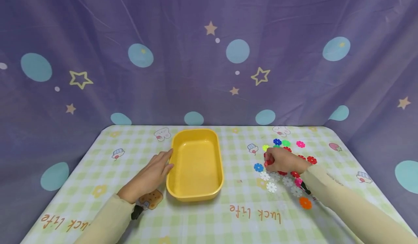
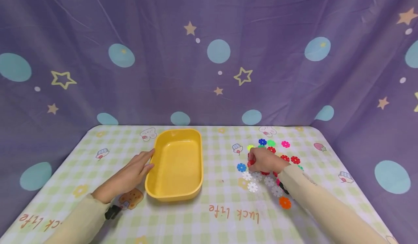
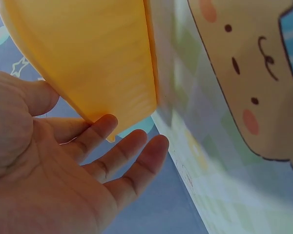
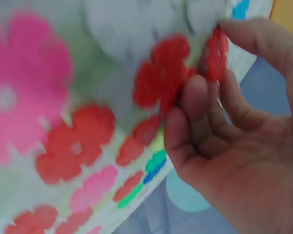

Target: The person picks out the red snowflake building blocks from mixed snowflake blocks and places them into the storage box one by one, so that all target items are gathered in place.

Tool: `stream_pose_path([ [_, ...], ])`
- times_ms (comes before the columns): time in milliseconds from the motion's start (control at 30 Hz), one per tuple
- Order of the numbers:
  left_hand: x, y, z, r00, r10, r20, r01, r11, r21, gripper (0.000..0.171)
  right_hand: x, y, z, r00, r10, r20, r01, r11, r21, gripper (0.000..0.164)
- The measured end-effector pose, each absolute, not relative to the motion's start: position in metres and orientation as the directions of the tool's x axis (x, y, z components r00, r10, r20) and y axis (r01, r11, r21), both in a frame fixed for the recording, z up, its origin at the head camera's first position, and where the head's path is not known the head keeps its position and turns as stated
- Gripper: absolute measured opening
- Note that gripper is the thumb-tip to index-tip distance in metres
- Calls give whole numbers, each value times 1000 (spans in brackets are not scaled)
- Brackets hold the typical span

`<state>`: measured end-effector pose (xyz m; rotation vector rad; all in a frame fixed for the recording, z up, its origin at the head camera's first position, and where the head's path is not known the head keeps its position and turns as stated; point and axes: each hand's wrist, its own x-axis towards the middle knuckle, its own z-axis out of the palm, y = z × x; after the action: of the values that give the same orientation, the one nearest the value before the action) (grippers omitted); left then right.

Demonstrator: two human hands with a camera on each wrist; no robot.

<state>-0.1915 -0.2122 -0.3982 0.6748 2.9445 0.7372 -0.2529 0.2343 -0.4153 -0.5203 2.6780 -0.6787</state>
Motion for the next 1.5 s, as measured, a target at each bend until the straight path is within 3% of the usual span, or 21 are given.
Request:
stream_pose_path([
  [267, -192, -213, -399, -904, 417, 94, 414, 800, 435, 54, -242, 228, -418, -905, -409, -119, -321, 839, -439, 23],
  [500, -192, -212, -400, -910, 405, 92, 402, 803, 440, 54, -235, 225, -414, -865, -502, 14, -463, 786, -411, 25],
  [600, -191, -213, -401, -909, 405, 93, 402, 801, 442, 54, -231, 214, -405, -804, -576, 149, -577, 694, -430, 31],
  [733, -190, -214, -401, -907, 410, 98, 408, 796, 446, 54, -223, 187, -389, -669, -668, 325, -733, 524, -433, 33],
  [833, -190, -215, -401, -906, 413, 94, 408, 793, 453, 54, -217, 162, -378, -577, -721, 384, -806, 427, -410, 31],
  [967, -190, -215, -399, -904, 419, 84, 407, 784, 468, 55, -212, 126, -369, -526, -786, 324, -828, 388, -405, 29],
  [1267, -191, -215, -400, -905, 419, 79, 404, 783, 473, 56, -217, 57, -380, -542, -840, 16, -794, 506, -336, 18],
  [1400, -191, -215, -399, -904, 422, 77, 405, 782, 474, 56, -214, 41, -387, -571, -818, -69, -772, 564, -295, 23],
  [1500, -190, -215, -398, -905, 418, 73, 401, 784, 474, 56, -212, 36, -387, -572, -819, -55, -777, 562, -286, 33],
])
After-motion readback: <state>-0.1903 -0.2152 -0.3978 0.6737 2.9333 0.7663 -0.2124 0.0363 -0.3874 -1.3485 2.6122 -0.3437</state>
